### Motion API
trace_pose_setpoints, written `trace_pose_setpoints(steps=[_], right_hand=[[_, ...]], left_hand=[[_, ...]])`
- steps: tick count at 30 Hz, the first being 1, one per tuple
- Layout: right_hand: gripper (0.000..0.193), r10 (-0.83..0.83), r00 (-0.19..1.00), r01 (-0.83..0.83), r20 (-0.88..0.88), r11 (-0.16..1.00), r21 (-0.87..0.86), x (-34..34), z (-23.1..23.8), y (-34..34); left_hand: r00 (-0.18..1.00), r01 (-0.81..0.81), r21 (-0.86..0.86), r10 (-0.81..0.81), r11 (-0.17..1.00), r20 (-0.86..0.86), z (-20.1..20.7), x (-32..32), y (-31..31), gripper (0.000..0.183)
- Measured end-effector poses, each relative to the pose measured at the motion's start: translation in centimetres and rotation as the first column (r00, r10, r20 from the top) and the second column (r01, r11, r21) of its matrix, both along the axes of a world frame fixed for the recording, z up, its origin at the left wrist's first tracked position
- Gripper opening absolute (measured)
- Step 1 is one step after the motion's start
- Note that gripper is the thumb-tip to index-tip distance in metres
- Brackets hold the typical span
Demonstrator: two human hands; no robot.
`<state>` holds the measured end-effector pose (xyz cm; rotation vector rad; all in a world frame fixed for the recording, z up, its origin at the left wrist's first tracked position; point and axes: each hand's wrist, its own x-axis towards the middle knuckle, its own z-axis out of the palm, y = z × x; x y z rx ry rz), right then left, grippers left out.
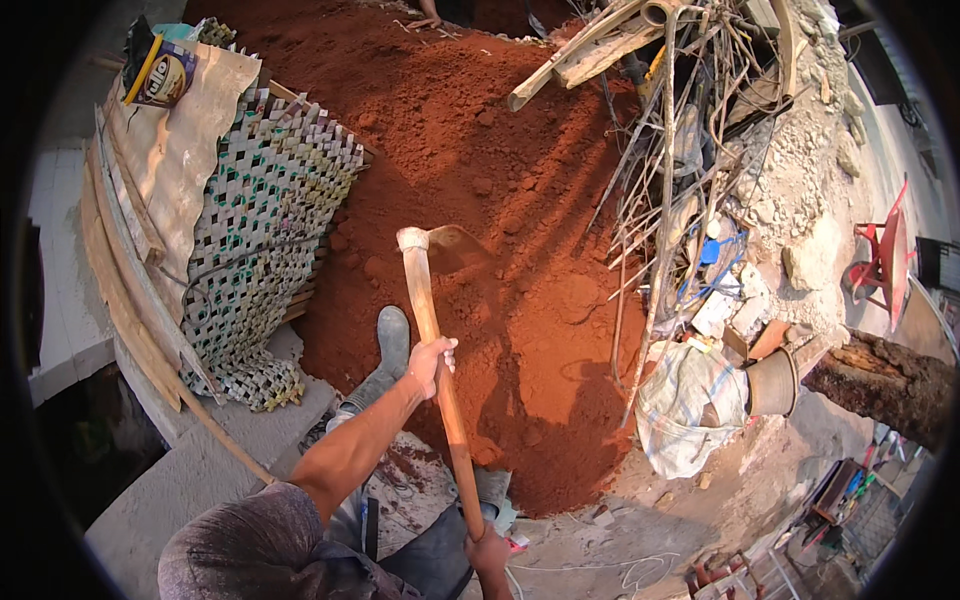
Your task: The person uses a hoe to break up red soil, then moves to a construction area where they measure a white tile with a tape measure and cut it with a hammer and chisel. The cut tile is placed against a wall.
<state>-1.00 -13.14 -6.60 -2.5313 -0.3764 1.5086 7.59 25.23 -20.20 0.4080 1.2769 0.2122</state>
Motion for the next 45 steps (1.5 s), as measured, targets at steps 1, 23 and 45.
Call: trace_pose_setpoints(steps=[1, 23, 45], right_hand=[[0.030, 0.018, 0.999, -0.021, 0.043, 0.997, 0.074, 3.5, -4.6, 7.4], [0.034, -0.393, 0.866, 0.458, -0.309, 0.872, 0.175, 17.3, -10.4, 18.0], [0.033, -0.066, 0.993, 0.018, -0.094, 0.896, -0.443, -0.3, 33.7, -30.8]], left_hand=[[0.999, 0.001, 0.184, -0.008, 0.983, 0.040, -1.1, 3.6, 7.1, 0.018], [0.313, 0.902, 0.068, -0.536, 0.427, -0.784, -5.9, 15.6, -1.4, 0.056], [0.946, 0.097, -0.617, -0.266, 0.781, -0.187, 8.2, -6.4, -49.9, 0.023]])
